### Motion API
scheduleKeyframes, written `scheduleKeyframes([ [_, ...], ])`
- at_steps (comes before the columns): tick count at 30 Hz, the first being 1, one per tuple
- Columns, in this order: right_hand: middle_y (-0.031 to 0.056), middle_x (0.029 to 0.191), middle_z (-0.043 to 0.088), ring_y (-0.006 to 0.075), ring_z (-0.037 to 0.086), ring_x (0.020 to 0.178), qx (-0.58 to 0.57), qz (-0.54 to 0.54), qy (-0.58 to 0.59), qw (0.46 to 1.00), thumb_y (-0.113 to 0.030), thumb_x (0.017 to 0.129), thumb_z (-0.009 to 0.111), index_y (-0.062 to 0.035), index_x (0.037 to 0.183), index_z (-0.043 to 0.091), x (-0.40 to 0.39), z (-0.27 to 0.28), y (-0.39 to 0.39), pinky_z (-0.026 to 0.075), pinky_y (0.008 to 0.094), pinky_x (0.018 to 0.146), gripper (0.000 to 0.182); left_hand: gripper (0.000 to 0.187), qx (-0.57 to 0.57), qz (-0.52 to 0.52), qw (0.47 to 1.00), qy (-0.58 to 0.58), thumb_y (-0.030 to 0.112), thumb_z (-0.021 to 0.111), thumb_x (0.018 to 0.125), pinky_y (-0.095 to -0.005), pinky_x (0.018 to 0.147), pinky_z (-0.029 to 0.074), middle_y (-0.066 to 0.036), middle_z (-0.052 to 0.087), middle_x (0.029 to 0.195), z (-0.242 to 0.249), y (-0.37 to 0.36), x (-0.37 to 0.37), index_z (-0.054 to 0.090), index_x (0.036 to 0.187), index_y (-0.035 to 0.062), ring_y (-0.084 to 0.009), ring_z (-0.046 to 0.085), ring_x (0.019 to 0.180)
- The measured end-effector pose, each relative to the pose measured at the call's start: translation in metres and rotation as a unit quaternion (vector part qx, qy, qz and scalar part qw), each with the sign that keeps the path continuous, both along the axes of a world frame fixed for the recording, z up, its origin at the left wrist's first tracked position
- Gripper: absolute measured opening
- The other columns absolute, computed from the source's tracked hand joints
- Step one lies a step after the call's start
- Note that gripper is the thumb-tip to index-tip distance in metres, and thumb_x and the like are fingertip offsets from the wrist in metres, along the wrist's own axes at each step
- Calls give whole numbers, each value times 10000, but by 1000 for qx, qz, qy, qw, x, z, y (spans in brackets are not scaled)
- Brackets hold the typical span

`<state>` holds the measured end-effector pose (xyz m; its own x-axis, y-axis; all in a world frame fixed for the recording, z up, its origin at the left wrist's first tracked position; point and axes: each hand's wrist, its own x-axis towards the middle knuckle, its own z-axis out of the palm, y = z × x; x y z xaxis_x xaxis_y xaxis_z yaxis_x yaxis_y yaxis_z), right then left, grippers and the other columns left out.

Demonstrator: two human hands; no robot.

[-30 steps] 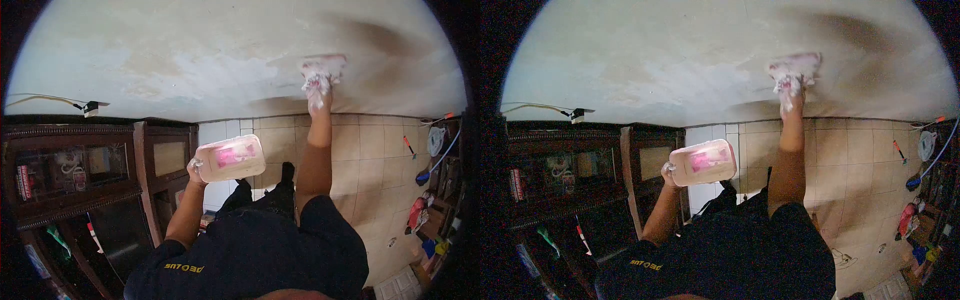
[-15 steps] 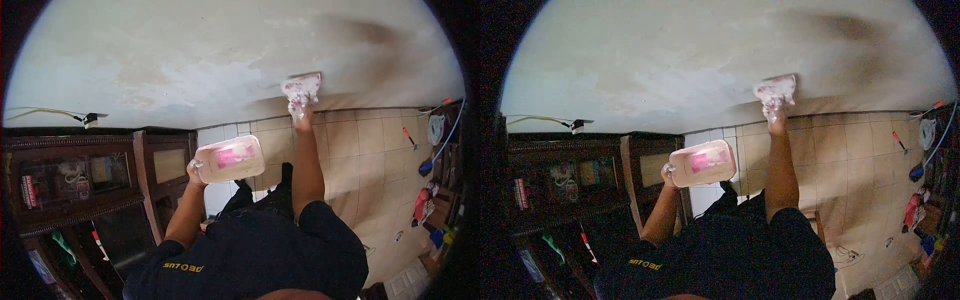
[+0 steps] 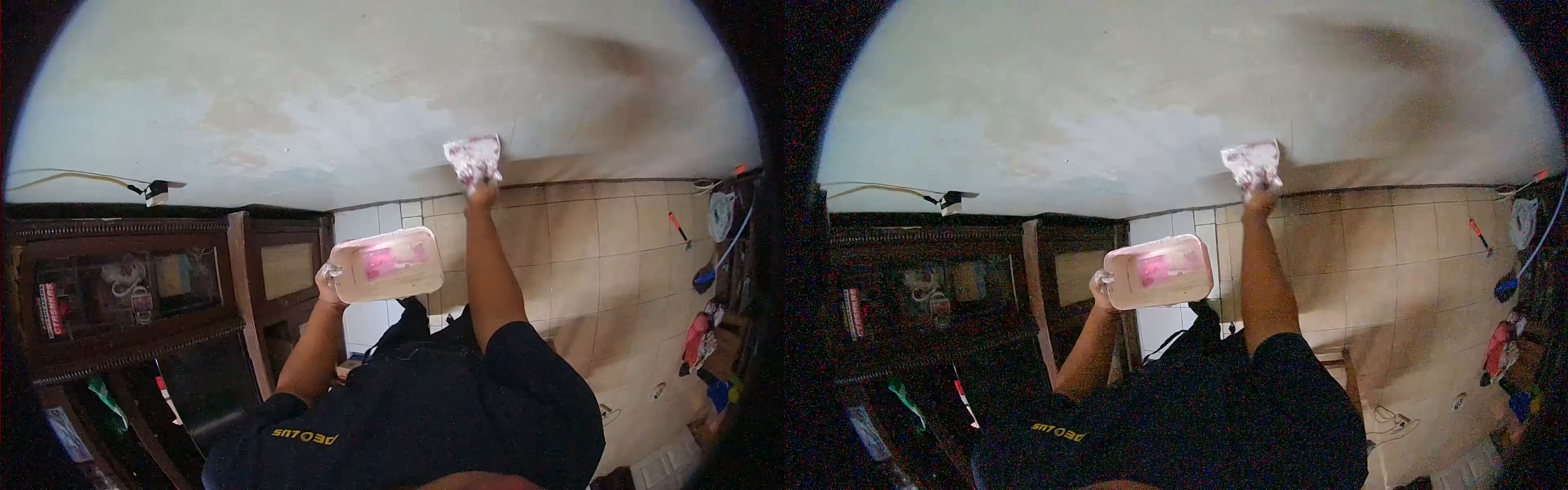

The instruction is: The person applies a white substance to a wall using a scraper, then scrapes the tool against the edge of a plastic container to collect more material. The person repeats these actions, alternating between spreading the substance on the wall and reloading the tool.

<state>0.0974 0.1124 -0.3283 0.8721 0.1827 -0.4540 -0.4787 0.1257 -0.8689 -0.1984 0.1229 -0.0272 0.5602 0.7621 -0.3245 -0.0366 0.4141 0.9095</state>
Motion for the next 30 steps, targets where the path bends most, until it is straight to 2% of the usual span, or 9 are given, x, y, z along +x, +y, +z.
scheduleKeyframes([
  [2,84,906,555,186,578,735,270,-60,37,960,-96,785,529,-77,1097,489,-13,21,-46,480,318,565,315,357,47,-31,998,-13,352,431,743,-358,760,468,-77,586,897,-4,3,-6,565,895,58,-216,566,830],
  [3,84,906,555,186,578,735,273,-62,37,959,-96,785,529,-77,1097,489,-15,37,-60,480,318,565,315,357,50,-34,998,-14,352,431,743,-358,760,468,-77,586,897,-7,6,-9,565,895,58,-216,566,830],
  [5,148,1024,517,298,574,879,401,-77,68,910,-118,828,515,-1,1094,456,-18,66,-87,554,395,610,297,368,44,-20,999,-6,364,431,741,-354,761,466,-79,585,904,-13,8,-15,565,891,56,-215,566,829],
  [10,116,1031,544,283,562,897,495,-35,-12,868,-198,834,503,-48,1082,483,-11,164,-118,492,436,741,290,390,68,-83,994,-25,372,426,750,-362,787,453,-82,571,946,-12,11,-20,545,942,54,-220,555,869],
  [15,153,1107,518,343,504,1014,595,78,-116,792,-233,867,452,6,1118,454,15,166,-75,399,488,893,348,559,-21,-175,974,-140,380,418,742,-389,899,408,-126,530,1127,-27,26,-36,471,1170,26,-272,517,1028],
  [17,161,1139,506,342,480,1052,675,96,-35,730,-199,876,438,20,1150,436,20,162,-67,383,465,913,350,318,108,-40,993,17,349,418,791,-342,714,484,-59,579,852,-2,5,-21,552,840,64,-185,570,774],
  [18,165,1171,489,330,478,1059,622,48,-39,781,-183,884,422,17,1181,421,14,163,-67,382,458,908,358,318,111,-37,993,17,349,418,791,-342,714,484,-59,579,852,-3,8,-24,552,840,64,-185,570,774],
  [24,140,1184,483,298,457,1095,613,8,21,789,-198,891,429,-15,1204,413,-13,130,-71,412,435,865,363,261,64,-19,998,-21,305,428,802,-334,670,488,-39,567,804,-8,8,-32,543,772,73,-167,564,727],
  [30,132,1059,541,260,553,939,530,-83,-9,844,-191,788,622,34,1084,492,8,204,-24,503,385,724,394,300,65,-38,997,2,356,440,781,-348,698,481,-43,570,822,-12,35,-53,538,763,73,-176,561,756],
])
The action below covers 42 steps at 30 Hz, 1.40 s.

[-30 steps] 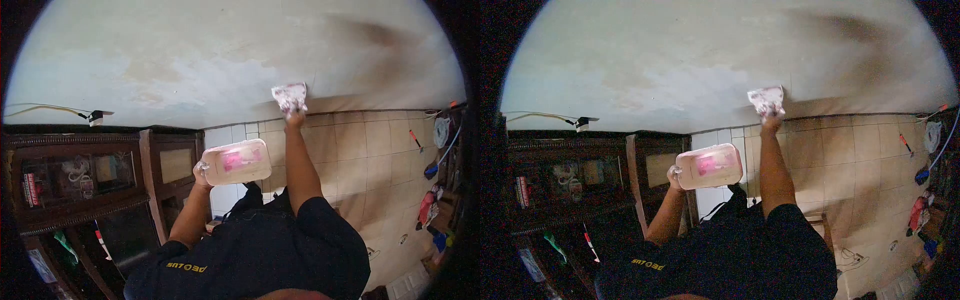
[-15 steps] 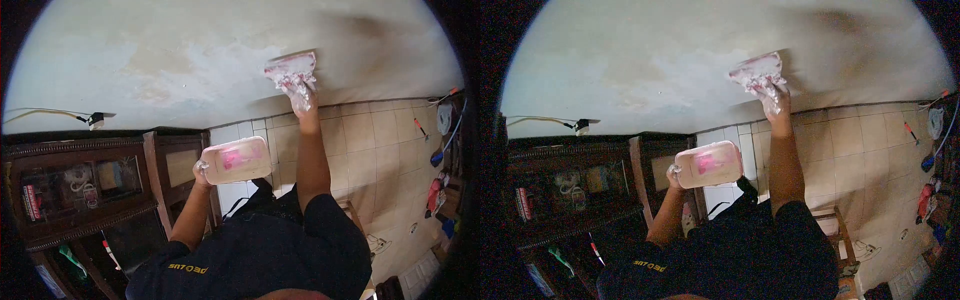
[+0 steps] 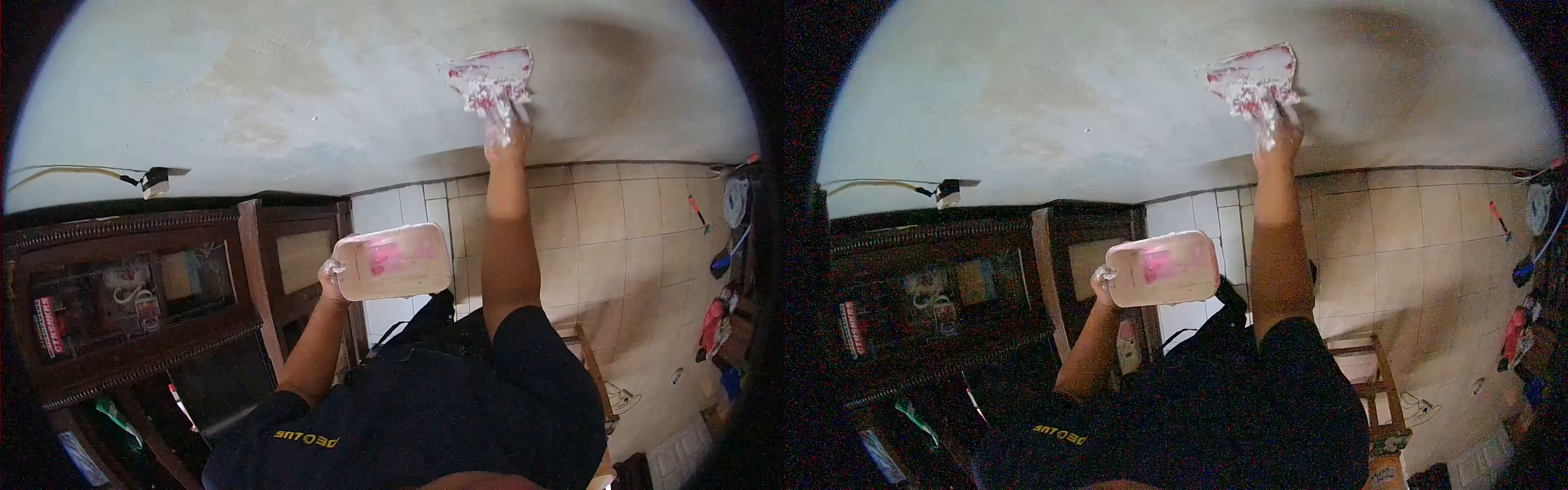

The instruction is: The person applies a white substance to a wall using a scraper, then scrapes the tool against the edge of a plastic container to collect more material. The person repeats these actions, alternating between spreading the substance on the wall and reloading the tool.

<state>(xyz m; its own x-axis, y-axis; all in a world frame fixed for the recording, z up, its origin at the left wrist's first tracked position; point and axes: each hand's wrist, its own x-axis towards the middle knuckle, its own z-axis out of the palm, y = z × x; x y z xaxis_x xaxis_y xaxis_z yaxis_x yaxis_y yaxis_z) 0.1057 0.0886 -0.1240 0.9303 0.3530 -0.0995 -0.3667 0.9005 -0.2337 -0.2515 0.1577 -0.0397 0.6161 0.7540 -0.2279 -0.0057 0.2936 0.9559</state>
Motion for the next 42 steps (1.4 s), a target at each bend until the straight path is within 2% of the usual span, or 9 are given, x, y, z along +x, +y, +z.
scheduleKeyframes([
  [13,109,1089,549,269,566,942,-189,23,67,980,-136,848,473,-31,1210,416,-40,-130,-23,493,404,769,381,407,24,13,998,55,415,437,754,-375,774,472,-81,580,914,-18,15,-23,562,890,51,-222,571,846],
  [16,120,1177,472,255,494,1050,141,24,-29,989,-132,808,583,1,1197,413,-35,-75,-33,452,437,835,444,403,8,2,999,40,399,438,754,-371,773,475,-85,581,916,-6,3,-8,562,899,44,-223,574,843],
  [22,123,1026,554,213,576,854,-168,-31,-40,985,-110,800,598,38,1075,506,-3,65,-10,498,364,742,326,351,-23,2,1000,-3,353,463,745,-370,733,487,-76,591,890,-1,-1,-5,564,862,37,-206,580,809],
  [30,86,940,584,184,570,813,-295,-2,54,954,-172,814,577,44,1016,556,-19,-145,-5,483,300,662,296,331,-45,41,998,-7,330,474,738,-362,715,490,-69,587,860,-10,-3,-8,567,859,36,-207,579,789],
  [32,104,1010,588,199,571,854,-666,51,-142,731,-201,814,584,35,1022,569,-23,-178,-20,501,307,696,314,329,-56,62,996,9,326,477,729,-357,713,489,-73,587,861,-13,-3,-9,568,858,37,-208,578,788],
  [33,104,1010,588,199,571,854,-666,50,-142,730,-201,814,584,35,1022,569,-30,-179,-24,501,307,696,314,329,-56,61,997,9,326,477,729,-357,713,489,-73,587,861,-17,-1,-12,568,858,37,-208,578,788],
  [36,110,1059,557,198,544,932,-247,15,-71,966,-112,804,575,44,1053,532,-41,-125,-34,521,316,696,297,333,-62,59,996,3,320,474,711,-362,732,485,-86,589,887,-21,2,-10,570,864,40,-219,577,796],
  [40,89,1044,543,187,547,913,-55,-63,-125,989,-82,776,622,16,1079,498,-18,25,-31,527,323,643,341,325,-71,36,997,-9,315,477,704,-370,748,478,-86,588,886,-16,2,-5,565,857,43,-224,576,799],
  [42,88,1011,550,199,556,871,-124,-72,-93,985,-75,782,606,19,1052,514,-9,66,-24,524,329,658,301,320,-94,27,995,-36,321,481,706,-373,752,475,-85,588,885,-16,4,-5,560,846,44,-223,575,801],
])
